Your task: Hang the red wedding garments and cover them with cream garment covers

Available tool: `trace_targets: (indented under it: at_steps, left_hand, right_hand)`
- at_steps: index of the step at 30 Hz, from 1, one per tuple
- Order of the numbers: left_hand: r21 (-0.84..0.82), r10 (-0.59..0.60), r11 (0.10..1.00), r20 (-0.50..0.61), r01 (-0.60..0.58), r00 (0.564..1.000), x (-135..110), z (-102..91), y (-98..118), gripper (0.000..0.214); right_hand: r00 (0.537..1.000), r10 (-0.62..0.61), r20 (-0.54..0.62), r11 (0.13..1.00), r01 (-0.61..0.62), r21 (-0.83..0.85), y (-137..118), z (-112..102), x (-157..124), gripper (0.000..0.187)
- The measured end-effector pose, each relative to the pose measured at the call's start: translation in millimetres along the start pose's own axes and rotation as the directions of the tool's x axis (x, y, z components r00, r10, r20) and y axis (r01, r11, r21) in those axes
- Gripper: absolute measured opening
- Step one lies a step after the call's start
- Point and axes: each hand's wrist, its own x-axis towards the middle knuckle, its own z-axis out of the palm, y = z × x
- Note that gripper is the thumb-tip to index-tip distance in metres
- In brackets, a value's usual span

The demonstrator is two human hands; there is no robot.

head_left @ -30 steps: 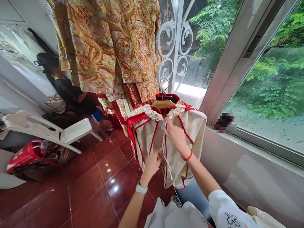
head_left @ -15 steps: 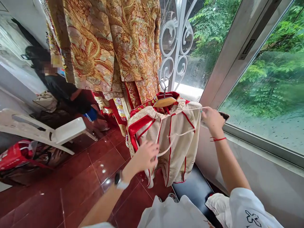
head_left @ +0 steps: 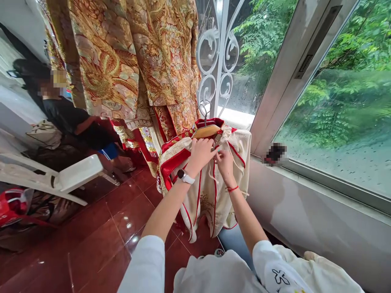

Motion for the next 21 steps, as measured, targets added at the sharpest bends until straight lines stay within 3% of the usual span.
trace_targets:
  at_steps: [3, 8, 14, 21]
  left_hand:
    - [0.016, 0.044, 0.999, 0.094, -0.046, 0.995, 8, 19.4, -10, 0.021]
    - [-0.104, 0.088, 0.992, 0.192, -0.069, 0.977, 5, 15.0, -20, 0.027]
    - [-0.125, 0.119, 0.987, 0.152, -0.101, 0.981, 1, 14.2, -21, 0.03]
    - [-0.046, 0.154, 0.988, 0.148, -0.149, 0.977, -7, 11.9, -22, 0.034]
  right_hand:
    - [0.994, 0.062, -0.093, 0.986, -0.046, 0.163, 12, 3, 1, 0.043]
    - [0.987, 0.15, 0.059, 0.877, -0.16, 0.452, 11, -3, -10, 0.05]
    - [0.995, 0.103, -0.012, 0.932, -0.092, 0.35, -5, -9, -10, 0.04]
    - [0.988, 0.156, 0.016, 0.884, -0.146, 0.444, -8, 0, -10, 0.054]
